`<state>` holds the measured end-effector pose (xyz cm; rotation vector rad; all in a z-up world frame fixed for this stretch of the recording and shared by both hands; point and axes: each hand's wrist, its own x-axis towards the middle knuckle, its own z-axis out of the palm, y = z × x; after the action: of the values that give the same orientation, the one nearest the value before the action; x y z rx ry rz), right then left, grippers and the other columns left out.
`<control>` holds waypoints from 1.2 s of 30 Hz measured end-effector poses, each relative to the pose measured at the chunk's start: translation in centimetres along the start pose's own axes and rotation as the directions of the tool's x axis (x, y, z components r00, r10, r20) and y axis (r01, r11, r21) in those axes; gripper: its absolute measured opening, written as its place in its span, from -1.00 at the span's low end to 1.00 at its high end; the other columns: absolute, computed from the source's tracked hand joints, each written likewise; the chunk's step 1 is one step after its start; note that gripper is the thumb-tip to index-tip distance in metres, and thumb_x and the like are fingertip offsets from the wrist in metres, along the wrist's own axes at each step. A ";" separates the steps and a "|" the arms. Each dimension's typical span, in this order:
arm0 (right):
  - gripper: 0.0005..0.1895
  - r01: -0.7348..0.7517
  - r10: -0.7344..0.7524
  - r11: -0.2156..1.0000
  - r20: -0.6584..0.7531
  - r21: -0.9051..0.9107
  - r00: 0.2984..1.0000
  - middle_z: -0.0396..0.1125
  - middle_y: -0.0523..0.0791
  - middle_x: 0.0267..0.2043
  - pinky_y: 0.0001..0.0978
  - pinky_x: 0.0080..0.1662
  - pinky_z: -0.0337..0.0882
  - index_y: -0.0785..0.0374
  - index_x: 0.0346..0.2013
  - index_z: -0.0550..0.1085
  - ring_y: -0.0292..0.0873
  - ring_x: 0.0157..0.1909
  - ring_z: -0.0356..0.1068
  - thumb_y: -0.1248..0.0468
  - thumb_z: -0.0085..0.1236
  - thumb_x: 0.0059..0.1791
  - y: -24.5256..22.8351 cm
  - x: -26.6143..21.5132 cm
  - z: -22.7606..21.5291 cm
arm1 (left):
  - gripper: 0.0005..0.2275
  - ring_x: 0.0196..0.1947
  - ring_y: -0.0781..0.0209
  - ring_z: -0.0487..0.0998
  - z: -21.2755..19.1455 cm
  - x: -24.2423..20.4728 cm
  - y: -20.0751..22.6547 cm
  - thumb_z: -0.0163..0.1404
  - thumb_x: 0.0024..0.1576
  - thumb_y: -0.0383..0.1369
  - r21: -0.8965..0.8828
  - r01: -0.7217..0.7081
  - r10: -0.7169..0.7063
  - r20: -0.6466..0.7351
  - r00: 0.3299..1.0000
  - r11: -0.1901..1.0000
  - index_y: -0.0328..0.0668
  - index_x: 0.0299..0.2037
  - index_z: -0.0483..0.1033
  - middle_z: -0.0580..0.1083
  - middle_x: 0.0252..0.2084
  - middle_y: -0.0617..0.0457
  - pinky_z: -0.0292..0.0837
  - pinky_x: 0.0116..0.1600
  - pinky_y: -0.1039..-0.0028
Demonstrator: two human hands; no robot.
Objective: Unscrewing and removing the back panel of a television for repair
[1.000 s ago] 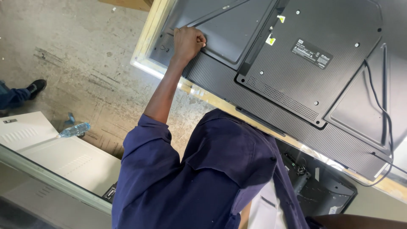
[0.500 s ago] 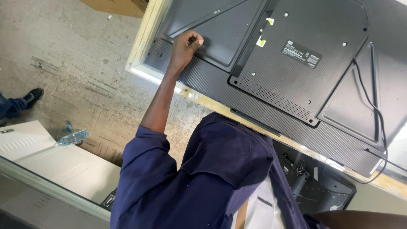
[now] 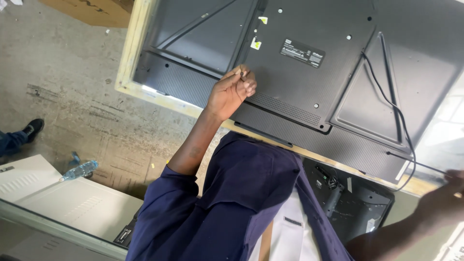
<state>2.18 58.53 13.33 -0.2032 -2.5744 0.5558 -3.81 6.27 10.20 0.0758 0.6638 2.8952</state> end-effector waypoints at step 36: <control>-0.78 -0.176 -0.020 0.351 0.195 0.920 0.981 0.17 0.01 -0.30 -0.13 -0.28 0.55 0.21 -0.13 0.13 -0.04 -0.24 0.37 0.36 0.02 0.15 -8.7 3.2 7.7 | -0.86 -0.56 0.23 0.48 5.2 1.6 -16.8 0.13 0.11 -0.41 0.502 0.048 0.139 -0.329 0.934 0.864 -0.35 -0.25 0.53 0.53 -0.43 -0.12 0.47 -0.35 0.57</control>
<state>-4.78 48.80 12.30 0.1501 -1.9325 2.0670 -2.33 23.67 7.53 -0.3854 1.4926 2.7132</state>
